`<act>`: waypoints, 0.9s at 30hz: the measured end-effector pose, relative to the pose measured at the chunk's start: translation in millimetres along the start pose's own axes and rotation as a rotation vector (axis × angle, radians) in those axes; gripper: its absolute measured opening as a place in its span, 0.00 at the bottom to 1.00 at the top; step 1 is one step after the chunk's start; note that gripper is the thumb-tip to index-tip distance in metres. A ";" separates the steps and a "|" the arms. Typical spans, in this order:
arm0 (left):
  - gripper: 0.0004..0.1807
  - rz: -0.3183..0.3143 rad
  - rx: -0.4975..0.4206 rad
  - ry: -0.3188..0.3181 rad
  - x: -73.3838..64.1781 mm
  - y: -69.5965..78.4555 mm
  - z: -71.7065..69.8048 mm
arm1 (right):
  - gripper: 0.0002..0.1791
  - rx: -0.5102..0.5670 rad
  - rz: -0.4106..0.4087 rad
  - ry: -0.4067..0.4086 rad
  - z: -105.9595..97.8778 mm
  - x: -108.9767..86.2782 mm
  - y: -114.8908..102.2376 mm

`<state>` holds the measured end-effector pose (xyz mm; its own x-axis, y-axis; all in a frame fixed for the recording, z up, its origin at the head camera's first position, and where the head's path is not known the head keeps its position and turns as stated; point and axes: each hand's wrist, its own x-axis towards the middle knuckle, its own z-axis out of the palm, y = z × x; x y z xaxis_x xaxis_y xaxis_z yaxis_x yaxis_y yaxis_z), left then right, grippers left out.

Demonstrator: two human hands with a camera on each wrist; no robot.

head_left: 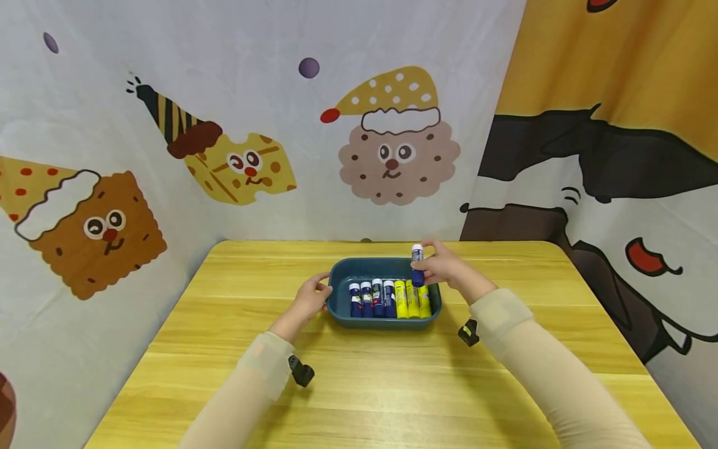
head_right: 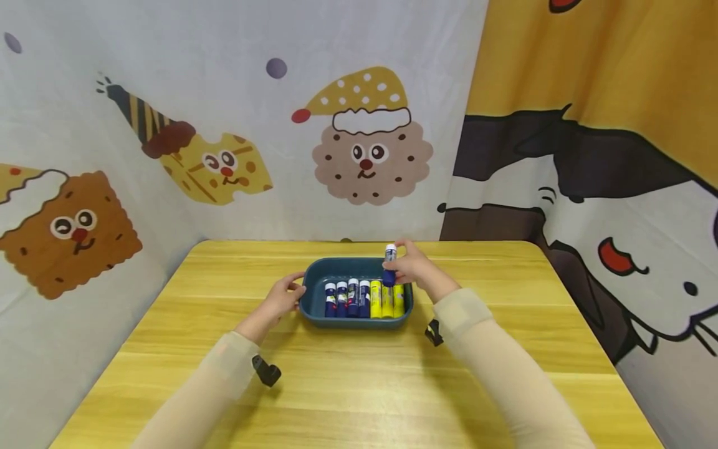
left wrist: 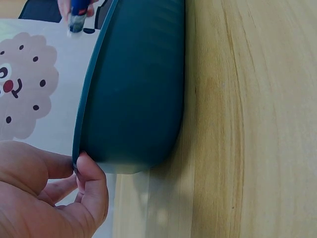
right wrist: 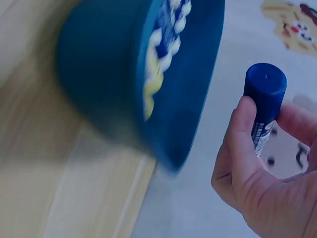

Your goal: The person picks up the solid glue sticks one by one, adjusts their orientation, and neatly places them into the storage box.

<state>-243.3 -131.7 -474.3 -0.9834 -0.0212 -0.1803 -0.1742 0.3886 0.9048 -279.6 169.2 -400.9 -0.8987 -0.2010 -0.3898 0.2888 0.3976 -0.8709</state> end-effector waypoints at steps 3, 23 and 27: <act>0.23 -0.002 -0.003 0.000 -0.2 -0.1 -0.4 | 0.36 0.029 0.017 -0.026 24.6 1.2 -10.5; 0.23 -0.022 -0.006 -0.021 0.6 0.8 -1.6 | 0.36 -0.234 0.020 0.055 158.4 37.5 -24.1; 0.23 -0.020 -0.010 -0.031 -0.1 2.6 -1.4 | 0.36 -0.340 -0.016 0.096 162.9 36.1 -25.8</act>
<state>-243.7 -132.0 -471.4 -0.9776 0.0000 -0.2105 -0.1947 0.3794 0.9045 -265.7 5.8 -441.2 -0.9337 -0.1308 -0.3333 0.1628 0.6740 -0.7206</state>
